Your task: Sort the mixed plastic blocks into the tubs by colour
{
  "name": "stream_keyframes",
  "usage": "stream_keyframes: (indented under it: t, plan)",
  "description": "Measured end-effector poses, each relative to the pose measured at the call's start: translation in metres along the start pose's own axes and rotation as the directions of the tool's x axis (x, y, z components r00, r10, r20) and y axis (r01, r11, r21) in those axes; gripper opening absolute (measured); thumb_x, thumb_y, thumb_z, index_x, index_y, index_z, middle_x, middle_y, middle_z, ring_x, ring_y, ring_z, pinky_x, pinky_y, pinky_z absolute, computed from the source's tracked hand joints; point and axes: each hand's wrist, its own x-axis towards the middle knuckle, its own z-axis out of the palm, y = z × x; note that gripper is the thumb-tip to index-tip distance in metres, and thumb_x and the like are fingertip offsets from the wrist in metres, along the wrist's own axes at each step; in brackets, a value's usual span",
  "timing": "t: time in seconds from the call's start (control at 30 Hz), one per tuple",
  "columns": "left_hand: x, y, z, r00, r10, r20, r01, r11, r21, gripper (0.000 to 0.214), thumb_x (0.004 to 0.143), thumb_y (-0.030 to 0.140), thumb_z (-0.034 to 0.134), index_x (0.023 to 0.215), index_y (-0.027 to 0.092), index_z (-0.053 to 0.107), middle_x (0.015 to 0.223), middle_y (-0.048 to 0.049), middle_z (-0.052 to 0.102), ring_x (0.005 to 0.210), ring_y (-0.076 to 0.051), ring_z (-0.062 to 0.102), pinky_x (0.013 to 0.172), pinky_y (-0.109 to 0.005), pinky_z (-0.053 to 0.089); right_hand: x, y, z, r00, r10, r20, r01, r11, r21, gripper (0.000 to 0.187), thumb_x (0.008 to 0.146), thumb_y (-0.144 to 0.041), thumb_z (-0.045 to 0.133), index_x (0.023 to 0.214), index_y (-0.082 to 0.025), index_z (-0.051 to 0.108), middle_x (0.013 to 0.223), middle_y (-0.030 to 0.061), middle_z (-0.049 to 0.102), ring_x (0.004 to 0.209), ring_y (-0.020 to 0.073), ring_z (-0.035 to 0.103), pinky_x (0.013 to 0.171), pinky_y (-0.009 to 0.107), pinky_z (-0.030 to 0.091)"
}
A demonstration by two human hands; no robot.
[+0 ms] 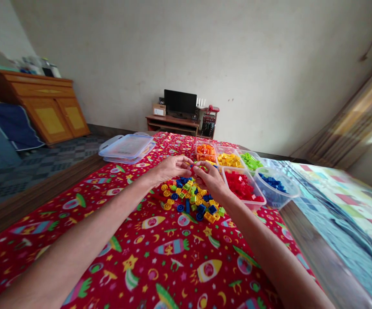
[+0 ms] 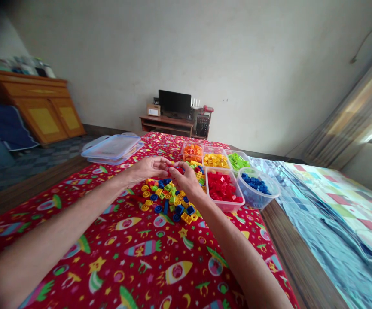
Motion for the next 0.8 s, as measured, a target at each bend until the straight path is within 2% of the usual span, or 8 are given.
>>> stream_keyframes:
  t: [0.1,0.2,0.3,0.4,0.5,0.57,0.7,0.8]
  plan:
    - [-0.001,0.004,0.003,1.000,0.011,-0.005,-0.011,0.999,0.039,0.053,0.068,0.040,0.076,0.109,0.014,0.057,0.092,-0.0059,0.070,0.088,-0.020,0.067,0.080,-0.035,0.054,0.003,0.005,-0.002,0.999,-0.040,-0.034,0.033,0.981,-0.190,0.034,0.076,-0.051,0.057,0.083,-0.019,0.051,0.053,-0.0074,0.045,0.042,0.0057,0.037,0.041,0.018,0.026]
    - [-0.001,0.003,0.003,1.000,0.022,-0.003,-0.022,0.997,0.067,0.048,0.073,0.043,0.071,0.108,0.014,0.058,0.093,-0.0061,0.070,0.087,-0.020,0.067,0.079,-0.035,0.055,0.007,0.004,-0.010,0.988,-0.132,-0.087,0.085,0.908,-0.410,0.032,0.080,-0.049,0.050,0.077,-0.017,0.055,0.054,-0.0053,0.047,0.047,0.0075,0.041,0.045,0.019,0.030]
    - [0.002,-0.006,-0.006,0.999,0.041,-0.023,-0.037,0.991,0.127,0.041,0.079,0.045,0.063,0.105,0.013,0.060,0.091,-0.0065,0.071,0.084,-0.019,0.067,0.078,-0.035,0.055,0.009,-0.008,-0.031,0.966,-0.237,-0.108,0.116,0.763,-0.635,0.030,0.081,-0.043,0.048,0.076,-0.015,0.060,0.058,-0.0033,0.051,0.054,0.0091,0.045,0.051,0.021,0.032]
    - [0.007,-0.018,-0.019,0.995,0.090,-0.051,-0.072,0.954,0.292,0.036,0.081,0.042,0.059,0.103,0.014,0.063,0.089,-0.0058,0.072,0.084,-0.019,0.067,0.078,-0.033,0.054,0.006,-0.027,-0.060,0.956,-0.283,-0.077,0.092,0.538,-0.838,0.028,0.080,-0.036,0.049,0.079,-0.013,0.066,0.066,0.0001,0.059,0.062,0.0109,0.050,0.057,0.022,0.033]
    - [0.009,-0.027,-0.026,0.990,0.103,-0.097,-0.043,0.875,0.483,0.028,0.080,0.033,0.058,0.099,0.015,0.066,0.088,-0.0053,0.072,0.083,-0.019,0.067,0.074,-0.029,0.052,-0.001,-0.045,-0.090,0.973,-0.224,-0.053,0.020,0.309,-0.951,0.029,0.082,-0.033,0.048,0.082,-0.013,0.068,0.071,0.0034,0.063,0.064,0.0120,0.051,0.058,0.024,0.033]
    - [0.008,-0.028,-0.024,0.991,0.080,-0.106,-0.004,0.817,0.576,0.023,0.080,0.028,0.056,0.095,0.014,0.068,0.088,-0.0053,0.072,0.080,-0.019,0.066,0.072,-0.027,0.051,-0.006,-0.052,-0.107,0.989,-0.143,-0.047,-0.017,0.205,-0.979,0.028,0.084,-0.031,0.047,0.085,-0.013,0.069,0.075,0.0051,0.066,0.065,0.0126,0.053,0.058,0.024,0.033]
    - [0.005,-0.026,-0.013,0.998,0.057,0.008,-0.049,0.759,0.649,0.020,0.081,0.022,0.054,0.094,0.016,0.069,0.094,-0.0041,0.072,0.084,-0.018,0.066,0.075,-0.026,0.050,-0.016,-0.058,-0.128,0.997,0.029,-0.069,-0.071,0.117,-0.991,0.027,0.085,-0.034,0.051,0.092,-0.017,0.070,0.081,0.0058,0.069,0.069,0.0132,0.057,0.061,0.023,0.038]
    - [0.005,-0.026,-0.006,0.993,0.050,0.105,-0.108,0.729,0.676,0.021,0.081,0.022,0.055,0.097,0.017,0.068,0.096,-0.0040,0.072,0.087,-0.018,0.065,0.079,-0.026,0.049,-0.018,-0.059,-0.129,0.992,-0.036,-0.119,-0.118,0.039,-0.992,0.029,0.086,-0.036,0.050,0.098,-0.019,0.070,0.086,0.0069,0.070,0.073,0.0151,0.059,0.064,0.025,0.040]
